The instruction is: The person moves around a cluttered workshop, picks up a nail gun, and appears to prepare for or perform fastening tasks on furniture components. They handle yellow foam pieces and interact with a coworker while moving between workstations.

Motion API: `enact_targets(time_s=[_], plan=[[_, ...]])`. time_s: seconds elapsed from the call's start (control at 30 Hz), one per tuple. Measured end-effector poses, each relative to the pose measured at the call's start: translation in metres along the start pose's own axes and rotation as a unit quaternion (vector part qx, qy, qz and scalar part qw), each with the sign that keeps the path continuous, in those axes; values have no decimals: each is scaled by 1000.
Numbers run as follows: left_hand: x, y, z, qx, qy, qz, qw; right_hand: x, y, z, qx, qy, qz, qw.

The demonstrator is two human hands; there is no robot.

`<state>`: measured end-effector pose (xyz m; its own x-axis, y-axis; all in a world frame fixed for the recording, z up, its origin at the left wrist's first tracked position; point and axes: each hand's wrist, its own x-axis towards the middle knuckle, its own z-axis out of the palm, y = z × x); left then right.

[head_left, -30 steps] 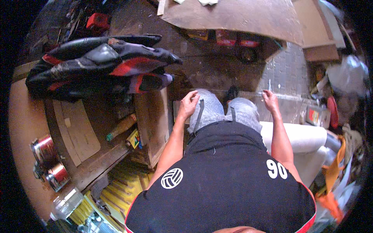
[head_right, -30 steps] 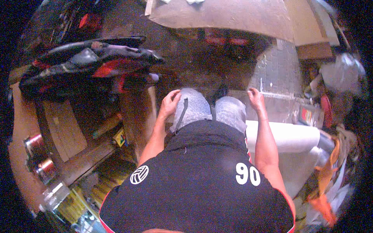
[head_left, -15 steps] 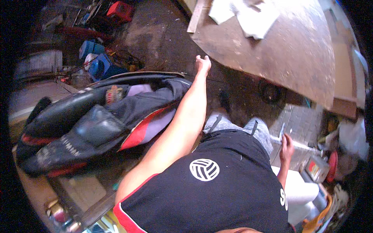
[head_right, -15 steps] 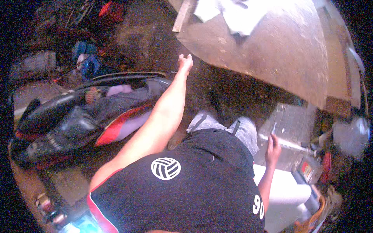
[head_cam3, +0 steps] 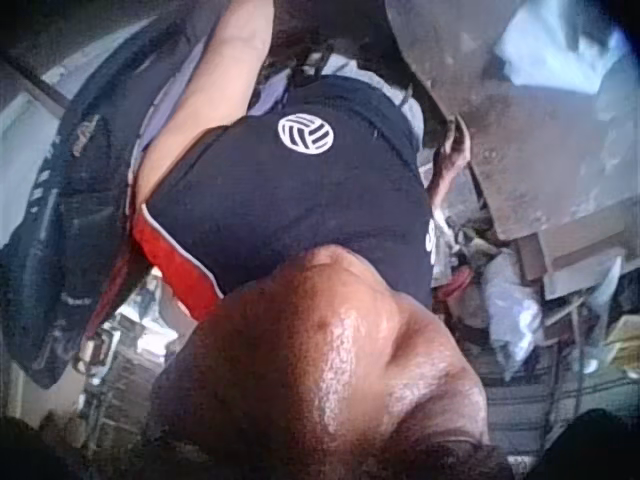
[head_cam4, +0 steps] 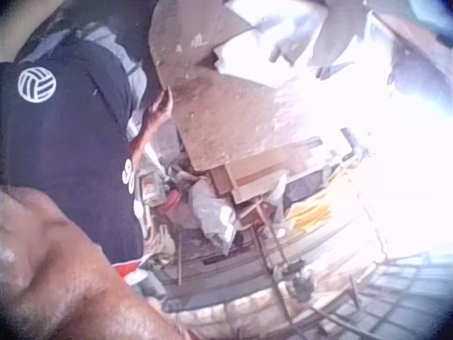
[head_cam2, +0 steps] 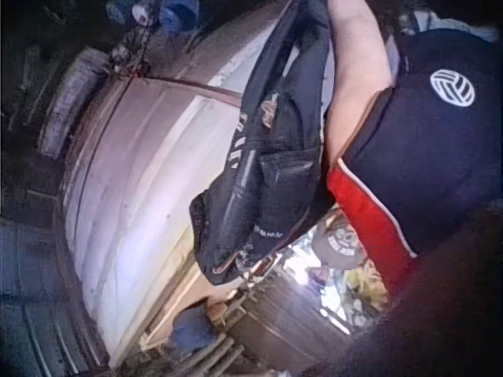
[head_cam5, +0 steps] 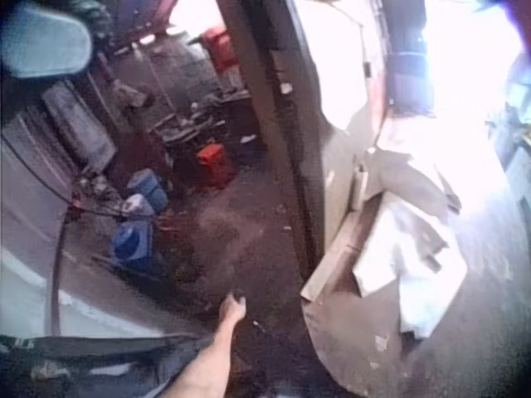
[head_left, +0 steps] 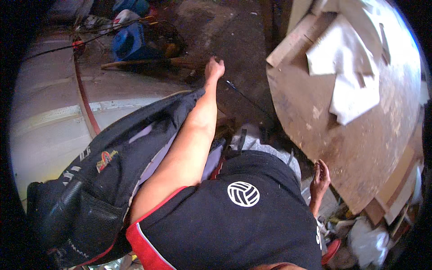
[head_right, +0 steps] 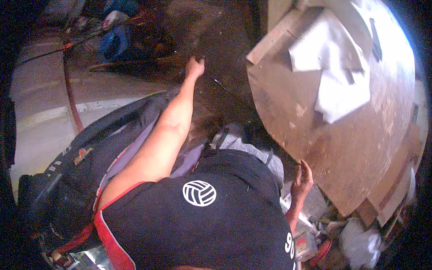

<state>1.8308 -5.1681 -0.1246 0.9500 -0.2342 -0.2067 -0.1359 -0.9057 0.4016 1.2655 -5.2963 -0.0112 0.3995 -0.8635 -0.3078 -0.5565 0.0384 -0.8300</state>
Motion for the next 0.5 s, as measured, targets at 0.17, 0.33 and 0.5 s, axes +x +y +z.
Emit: enact_targets(time_s=[0.17, 0.33, 0.5], plan=[[32, -66, 7, 59, -51, -63, 995, 83, -57, 12, -160, -112, -133, 972], [39, -180, 69, 96, -214, -89, 968, 129, -142, 63, -207, -171, -114, 956], [-14, -336, 161, 204, -394, -95, 891, 161, -202, 134, -223, -200, -109, 948]])
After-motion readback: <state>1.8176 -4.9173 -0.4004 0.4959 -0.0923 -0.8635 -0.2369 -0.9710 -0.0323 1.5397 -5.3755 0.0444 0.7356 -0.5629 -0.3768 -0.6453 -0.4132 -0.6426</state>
